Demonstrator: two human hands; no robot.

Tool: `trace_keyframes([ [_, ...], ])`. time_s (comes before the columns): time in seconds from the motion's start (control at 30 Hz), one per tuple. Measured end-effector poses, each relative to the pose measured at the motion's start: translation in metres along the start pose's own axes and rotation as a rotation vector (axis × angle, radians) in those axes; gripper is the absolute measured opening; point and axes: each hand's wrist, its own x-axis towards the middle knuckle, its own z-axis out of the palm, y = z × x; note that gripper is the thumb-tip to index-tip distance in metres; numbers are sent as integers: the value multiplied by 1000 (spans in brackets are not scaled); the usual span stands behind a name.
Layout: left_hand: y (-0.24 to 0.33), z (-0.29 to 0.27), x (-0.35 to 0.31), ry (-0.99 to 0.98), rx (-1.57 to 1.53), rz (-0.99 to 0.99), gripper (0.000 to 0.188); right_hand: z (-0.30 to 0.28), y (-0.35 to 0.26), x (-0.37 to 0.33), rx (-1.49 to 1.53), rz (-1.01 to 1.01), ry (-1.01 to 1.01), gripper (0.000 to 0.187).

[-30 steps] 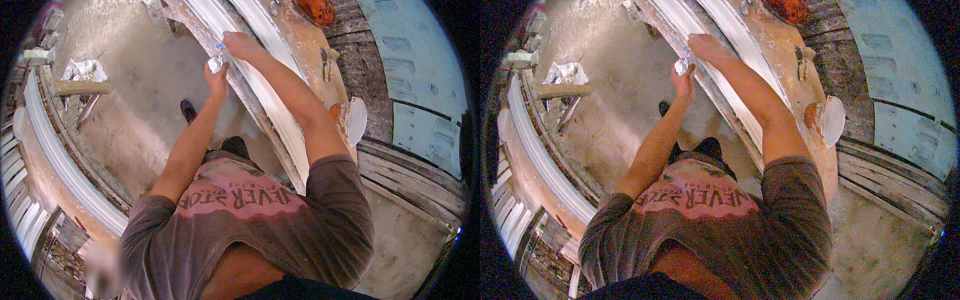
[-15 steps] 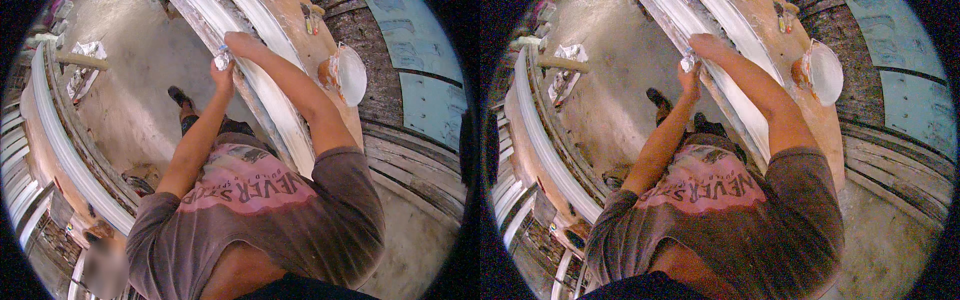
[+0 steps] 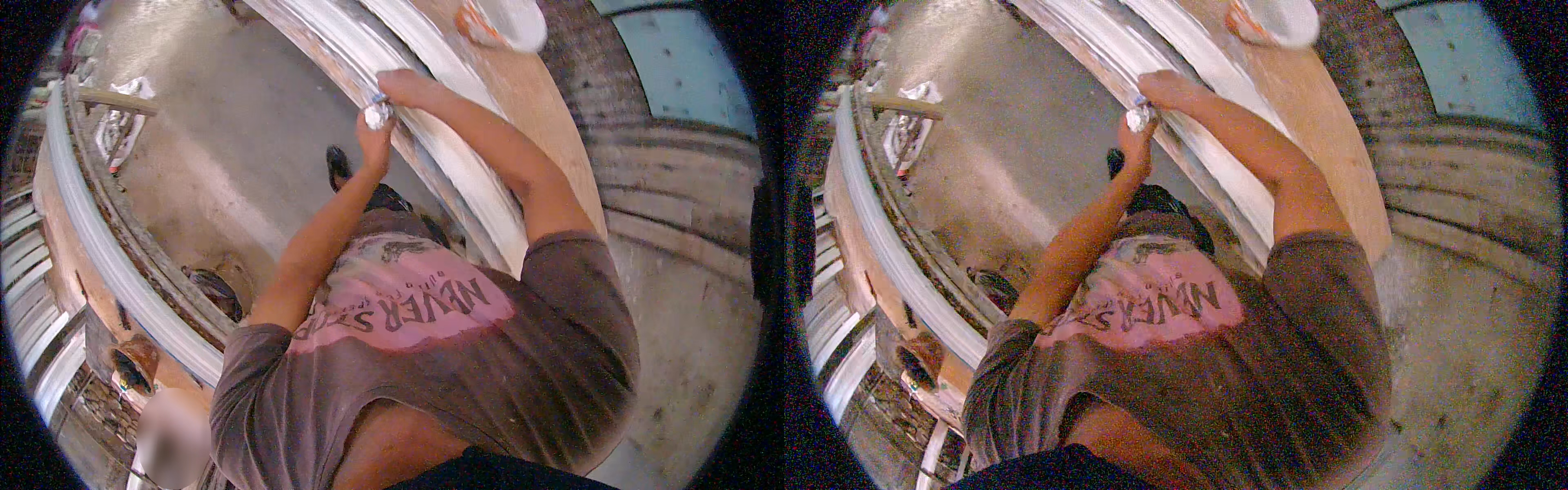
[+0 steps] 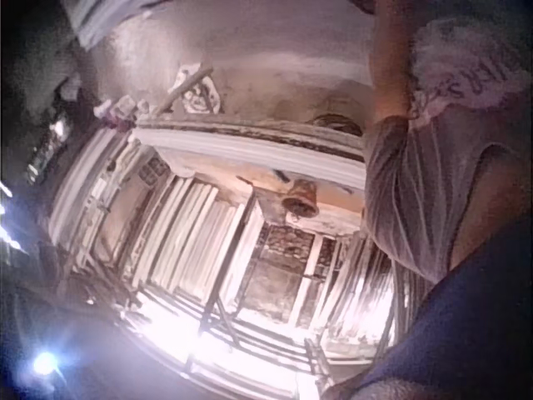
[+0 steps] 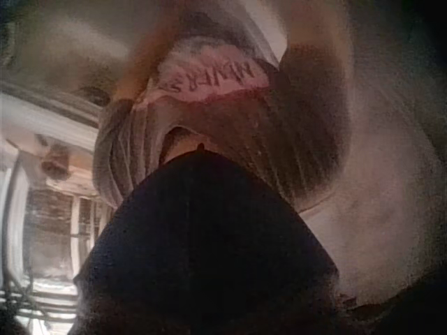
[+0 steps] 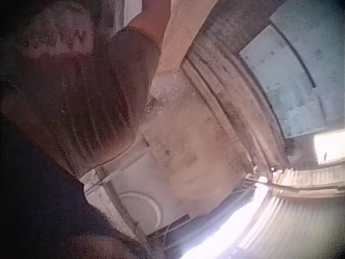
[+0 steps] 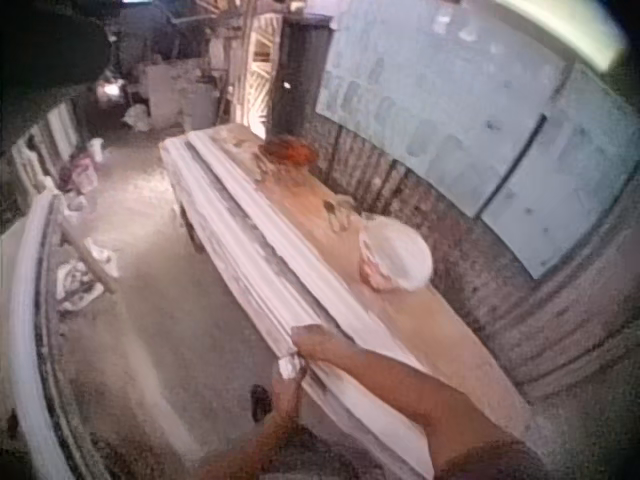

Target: The person walks to a workbench and uses a white cloth to wipe dust and residue from several long white moulding pieces laid out on the table. The person repeatedly wipes along the length of the mouldings, handling them one at a time.

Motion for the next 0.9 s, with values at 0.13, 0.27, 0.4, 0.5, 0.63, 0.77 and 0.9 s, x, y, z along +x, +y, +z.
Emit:
trace_keyframes([
  [0.13, -36, 15, -90, -31, 74, -18, 37, 46, 2, -97, -3, -25, 58, 17],
  [0.27, -76, 29, -181, -78, 153, -82, 43, 73, -11, -199, 48, 81, 7, 18],
  [0.4, -107, 42, -269, -166, 123, -142, 43, 108, -18, -296, 2, 65, -2, 17],
  [0.5, -131, 54, -323, -175, 97, -213, 42, 139, -15, -358, 54, 91, 8, 17],
  [0.63, -168, 59, -381, -248, 20, -241, 39, 174, -19, -427, 115, 141, 69, 14],
  [0.77, -184, 63, -441, -327, -82, -391, 40, 205, -22, -496, 117, 50, 106, 10],
  [0.9, -174, 74, -501, -374, 68, -676, 43, 212, -37, -566, 207, 235, -90, 27],
])
